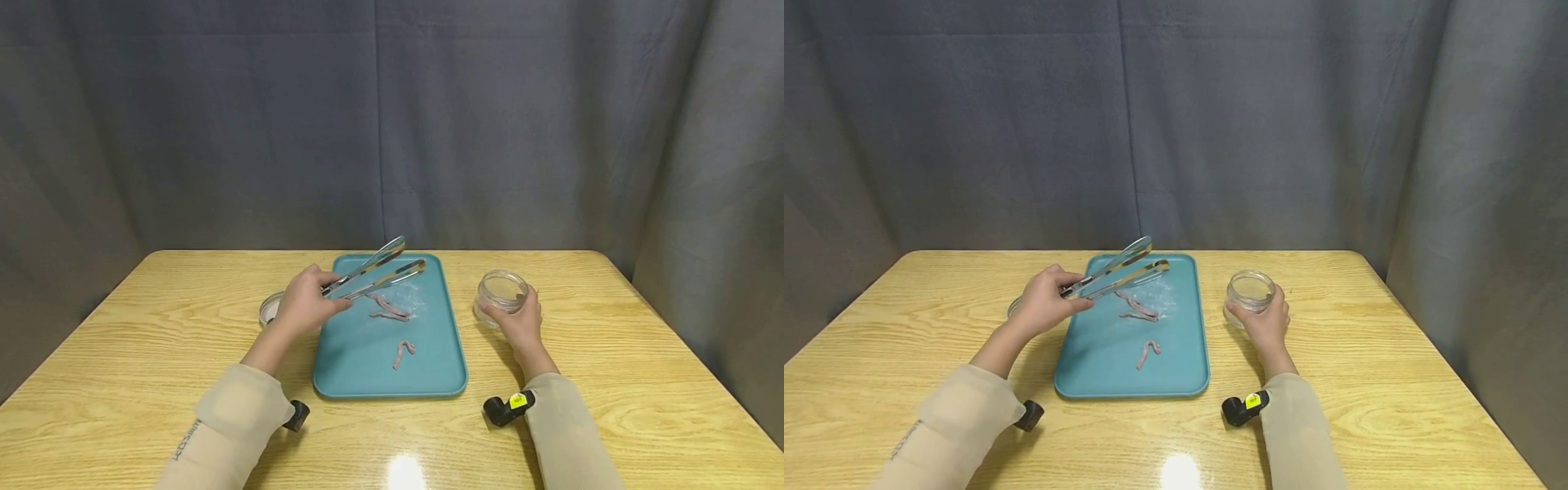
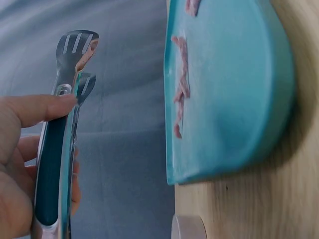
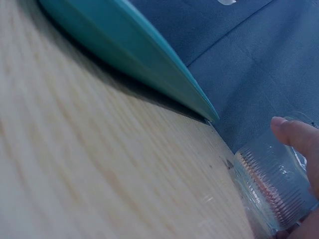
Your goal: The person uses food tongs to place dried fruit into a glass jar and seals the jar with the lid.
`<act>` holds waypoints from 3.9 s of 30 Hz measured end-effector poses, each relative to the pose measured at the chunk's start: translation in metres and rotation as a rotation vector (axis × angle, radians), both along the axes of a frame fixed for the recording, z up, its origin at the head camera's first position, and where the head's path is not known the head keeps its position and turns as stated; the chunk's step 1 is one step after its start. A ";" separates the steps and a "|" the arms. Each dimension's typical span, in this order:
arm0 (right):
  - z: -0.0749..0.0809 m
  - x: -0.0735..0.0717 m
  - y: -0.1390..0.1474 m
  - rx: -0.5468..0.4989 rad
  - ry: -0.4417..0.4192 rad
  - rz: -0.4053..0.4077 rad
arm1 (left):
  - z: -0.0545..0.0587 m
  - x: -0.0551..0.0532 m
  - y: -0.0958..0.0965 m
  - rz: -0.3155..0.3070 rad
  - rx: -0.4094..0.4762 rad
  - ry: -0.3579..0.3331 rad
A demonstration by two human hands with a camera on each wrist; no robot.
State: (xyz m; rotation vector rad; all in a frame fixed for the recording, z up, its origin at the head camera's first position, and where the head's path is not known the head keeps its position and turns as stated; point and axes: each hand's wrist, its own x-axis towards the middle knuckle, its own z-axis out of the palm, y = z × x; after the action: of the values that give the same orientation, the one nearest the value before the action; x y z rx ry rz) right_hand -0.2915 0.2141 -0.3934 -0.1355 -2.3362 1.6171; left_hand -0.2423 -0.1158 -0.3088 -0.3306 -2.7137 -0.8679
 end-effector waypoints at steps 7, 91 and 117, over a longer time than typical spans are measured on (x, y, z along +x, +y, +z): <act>0.000 0.000 0.000 0.001 0.004 -0.002 | -0.006 0.005 -0.016 -0.028 -0.008 -0.026; 0.003 0.001 -0.001 0.011 -0.013 -0.015 | -0.002 0.003 -0.027 0.060 -0.034 -0.010; 0.002 0.003 0.001 -0.003 -0.029 -0.008 | 0.028 -0.016 0.058 0.044 0.210 0.145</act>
State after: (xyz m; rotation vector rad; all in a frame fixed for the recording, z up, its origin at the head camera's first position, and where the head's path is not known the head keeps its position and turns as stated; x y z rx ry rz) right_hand -0.2888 0.2150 -0.3917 -0.1699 -2.3511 1.6257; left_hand -0.2583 -0.0577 -0.2806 -0.2764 -2.4617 -1.0615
